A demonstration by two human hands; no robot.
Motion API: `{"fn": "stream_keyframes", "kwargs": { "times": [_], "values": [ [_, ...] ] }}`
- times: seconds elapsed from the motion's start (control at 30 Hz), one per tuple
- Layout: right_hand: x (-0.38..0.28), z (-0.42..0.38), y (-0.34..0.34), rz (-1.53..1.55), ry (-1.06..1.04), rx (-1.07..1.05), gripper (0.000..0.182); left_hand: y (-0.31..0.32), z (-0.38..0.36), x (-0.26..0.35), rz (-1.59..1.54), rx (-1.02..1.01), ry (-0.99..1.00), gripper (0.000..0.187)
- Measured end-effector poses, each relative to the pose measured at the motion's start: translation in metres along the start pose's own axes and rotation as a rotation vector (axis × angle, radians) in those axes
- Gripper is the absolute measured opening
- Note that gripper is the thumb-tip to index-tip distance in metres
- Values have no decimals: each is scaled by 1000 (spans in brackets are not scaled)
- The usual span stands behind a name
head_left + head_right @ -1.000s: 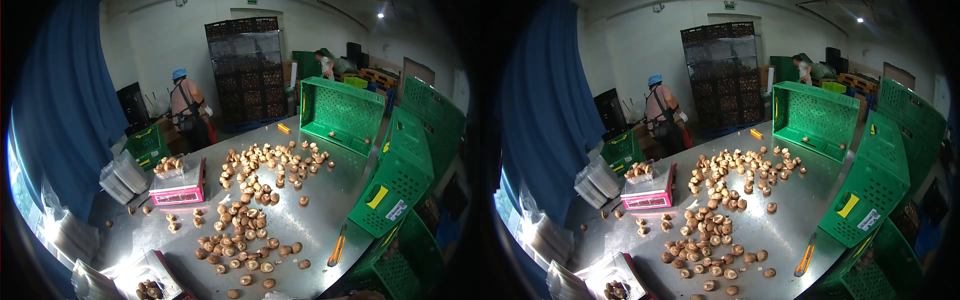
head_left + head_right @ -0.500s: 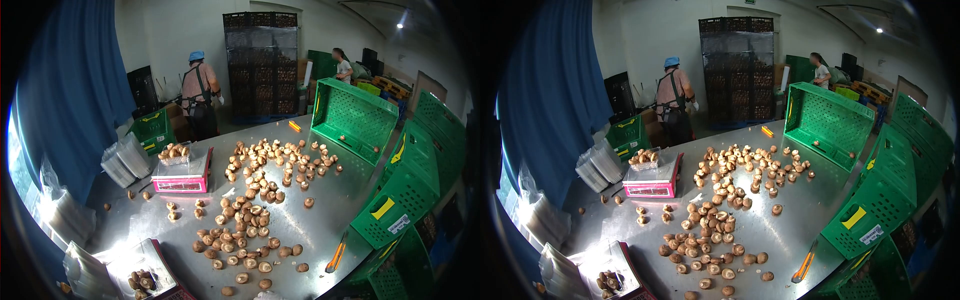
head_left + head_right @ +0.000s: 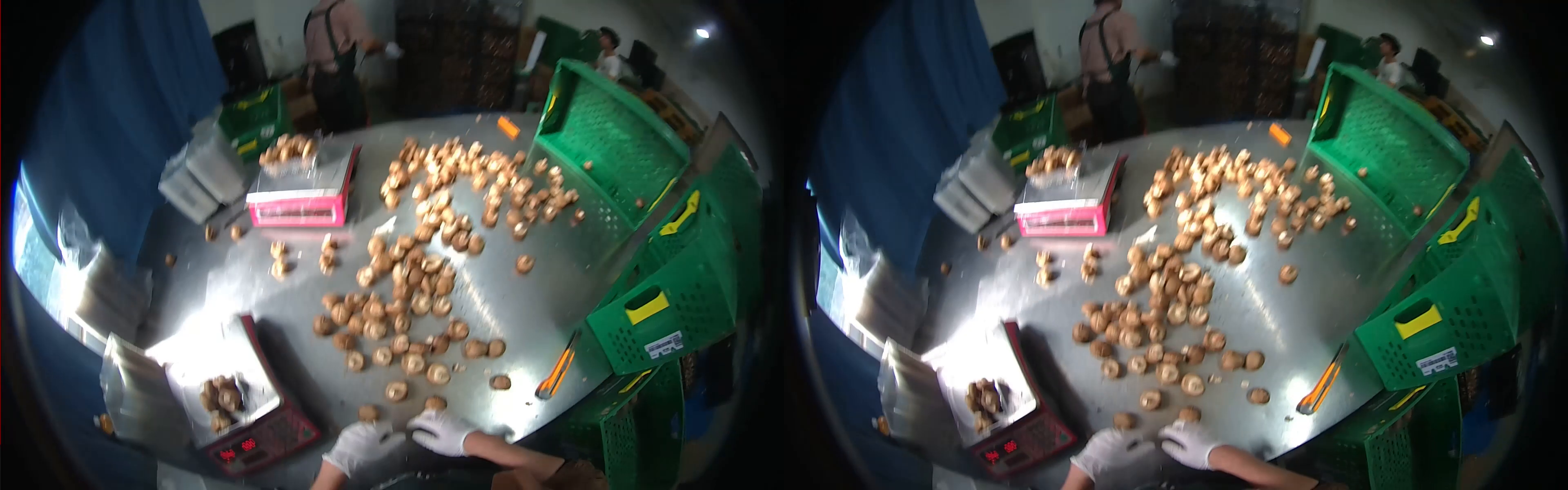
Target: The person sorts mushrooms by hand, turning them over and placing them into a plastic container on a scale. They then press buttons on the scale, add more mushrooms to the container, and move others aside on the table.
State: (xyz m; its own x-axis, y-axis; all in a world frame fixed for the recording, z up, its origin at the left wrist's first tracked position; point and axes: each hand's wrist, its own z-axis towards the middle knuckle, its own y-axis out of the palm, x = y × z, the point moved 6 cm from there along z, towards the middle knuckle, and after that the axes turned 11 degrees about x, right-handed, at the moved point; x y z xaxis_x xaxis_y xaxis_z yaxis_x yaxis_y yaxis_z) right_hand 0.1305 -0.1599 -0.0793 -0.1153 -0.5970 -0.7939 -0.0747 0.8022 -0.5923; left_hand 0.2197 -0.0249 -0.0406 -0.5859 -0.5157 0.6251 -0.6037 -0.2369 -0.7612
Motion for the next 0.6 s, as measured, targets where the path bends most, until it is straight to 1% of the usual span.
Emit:
{"fn": "stream_keyframes", "kwargs": {
  "times": [0.03,0.07,0.1,0.13,0.2,0.27,0.3,0.43,0.53,0.6],
  "values": [
    [-6,0,-15,18,-32,103,32,-9,2,-3,-3,107,-30,29],
    [-13,2,-31,11,-14,136,31,-22,3,-7,4,213,-65,26],
    [-14,4,-41,44,4,166,28,-38,3,-8,-53,318,-131,22],
    [-15,5,-53,65,62,203,26,-51,3,-11,-101,430,-193,18],
    [-10,5,-70,43,133,266,25,-64,-1,-21,-170,532,-297,16],
    [-3,4,-84,57,226,321,24,-63,-6,-34,-157,597,-341,19],
    [0,3,-88,50,241,338,23,-62,-7,-39,-152,629,-354,20],
    [12,4,-91,59,298,373,23,-60,-1,-43,-49,635,-314,27],
    [11,9,-88,84,310,364,23,-58,13,-44,-4,562,-322,27],
    [9,14,-86,84,307,352,23,-59,29,-38,4,593,-239,27]
  ]
}}
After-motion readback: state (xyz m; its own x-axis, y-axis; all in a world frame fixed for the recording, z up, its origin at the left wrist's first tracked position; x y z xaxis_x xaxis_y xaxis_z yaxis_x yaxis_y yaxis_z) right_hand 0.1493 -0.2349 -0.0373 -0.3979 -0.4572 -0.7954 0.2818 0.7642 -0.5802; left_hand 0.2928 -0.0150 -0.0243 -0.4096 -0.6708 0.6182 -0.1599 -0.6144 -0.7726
